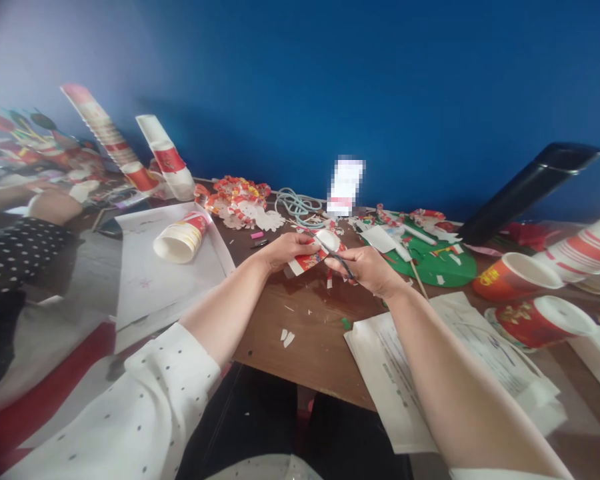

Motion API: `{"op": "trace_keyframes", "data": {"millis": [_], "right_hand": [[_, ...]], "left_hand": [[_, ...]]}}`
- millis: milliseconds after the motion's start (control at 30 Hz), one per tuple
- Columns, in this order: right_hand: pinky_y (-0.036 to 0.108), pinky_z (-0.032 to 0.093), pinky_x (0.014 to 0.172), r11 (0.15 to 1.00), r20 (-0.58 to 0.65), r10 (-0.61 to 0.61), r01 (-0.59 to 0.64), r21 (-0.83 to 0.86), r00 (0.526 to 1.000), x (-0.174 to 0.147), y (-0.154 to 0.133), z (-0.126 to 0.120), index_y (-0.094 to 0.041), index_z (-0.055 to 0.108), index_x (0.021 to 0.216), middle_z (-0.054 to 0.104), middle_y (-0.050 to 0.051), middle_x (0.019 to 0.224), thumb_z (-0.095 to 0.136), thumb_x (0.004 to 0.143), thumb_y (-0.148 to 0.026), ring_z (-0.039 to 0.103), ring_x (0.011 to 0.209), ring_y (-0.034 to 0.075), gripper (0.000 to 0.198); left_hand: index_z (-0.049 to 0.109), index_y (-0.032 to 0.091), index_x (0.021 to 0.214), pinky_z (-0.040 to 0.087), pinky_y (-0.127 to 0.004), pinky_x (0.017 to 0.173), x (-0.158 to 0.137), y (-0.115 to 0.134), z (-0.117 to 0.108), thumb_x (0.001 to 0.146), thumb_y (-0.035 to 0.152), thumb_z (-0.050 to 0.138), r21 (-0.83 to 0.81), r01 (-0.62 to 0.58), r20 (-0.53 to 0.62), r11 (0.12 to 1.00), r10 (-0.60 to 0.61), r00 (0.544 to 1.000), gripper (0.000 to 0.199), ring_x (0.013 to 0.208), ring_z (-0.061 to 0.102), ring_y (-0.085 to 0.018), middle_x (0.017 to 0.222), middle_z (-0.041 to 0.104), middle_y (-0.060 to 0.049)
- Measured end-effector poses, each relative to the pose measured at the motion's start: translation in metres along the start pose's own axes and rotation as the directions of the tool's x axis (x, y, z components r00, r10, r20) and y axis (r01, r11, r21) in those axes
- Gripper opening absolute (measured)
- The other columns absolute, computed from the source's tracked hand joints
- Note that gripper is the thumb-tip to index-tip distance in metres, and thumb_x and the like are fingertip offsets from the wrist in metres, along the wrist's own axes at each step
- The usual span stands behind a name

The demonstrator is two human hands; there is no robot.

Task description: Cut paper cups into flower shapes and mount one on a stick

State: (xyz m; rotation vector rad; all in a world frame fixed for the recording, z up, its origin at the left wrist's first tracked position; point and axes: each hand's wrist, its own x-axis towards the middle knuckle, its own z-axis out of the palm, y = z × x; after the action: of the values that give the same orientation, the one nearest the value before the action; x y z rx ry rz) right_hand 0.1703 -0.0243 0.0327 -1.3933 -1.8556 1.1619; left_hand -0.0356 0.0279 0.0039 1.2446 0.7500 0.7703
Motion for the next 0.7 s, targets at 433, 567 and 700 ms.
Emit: {"op": "trace_keyframes", "data": {"millis": [433,567,700], "right_hand": [[0.024,0.034,0.045,0.999,0.009,0.040,-0.040,-0.004,0.999,-0.0040,-0.0058,-0.0018,-0.017,0.067,0.064,0.051,0.001,0.054,0.070,0.068,-0.058,0.042,0.048,0.010,0.041],[0.024,0.035,0.046,0.999,-0.004,0.034,-0.034,0.004,0.999,-0.0034,-0.0053,-0.0022,-0.017,0.067,0.064,0.055,0.002,0.056,0.070,0.068,-0.057,0.045,0.048,0.010,0.040],[0.024,0.037,0.051,0.999,0.050,0.043,-0.043,0.014,0.998,-0.0022,-0.0064,-0.0017,-0.016,0.067,0.065,0.060,0.003,0.061,0.069,0.069,-0.056,0.050,0.052,0.010,0.040]], "left_hand": [[0.071,0.011,0.083,0.047,-0.026,0.066,-0.0004,0.0004,0.0010,0.064,0.035,0.080,0.021,0.006,0.015,1.000,-0.006,1.000,0.032,0.062,0.060,-0.012,0.071,0.068,-0.005],[0.071,0.011,0.082,0.048,-0.028,0.071,-0.0014,0.0030,0.0029,0.065,0.035,0.079,-0.022,-0.022,0.034,1.000,0.022,0.999,0.031,0.066,0.062,-0.013,0.074,0.069,-0.006],[0.071,0.012,0.087,0.048,-0.027,0.073,0.0000,0.0010,0.0014,0.066,0.039,0.077,0.027,-0.014,0.084,1.000,0.011,0.996,0.035,0.070,0.062,-0.013,0.080,0.070,-0.007]]}}
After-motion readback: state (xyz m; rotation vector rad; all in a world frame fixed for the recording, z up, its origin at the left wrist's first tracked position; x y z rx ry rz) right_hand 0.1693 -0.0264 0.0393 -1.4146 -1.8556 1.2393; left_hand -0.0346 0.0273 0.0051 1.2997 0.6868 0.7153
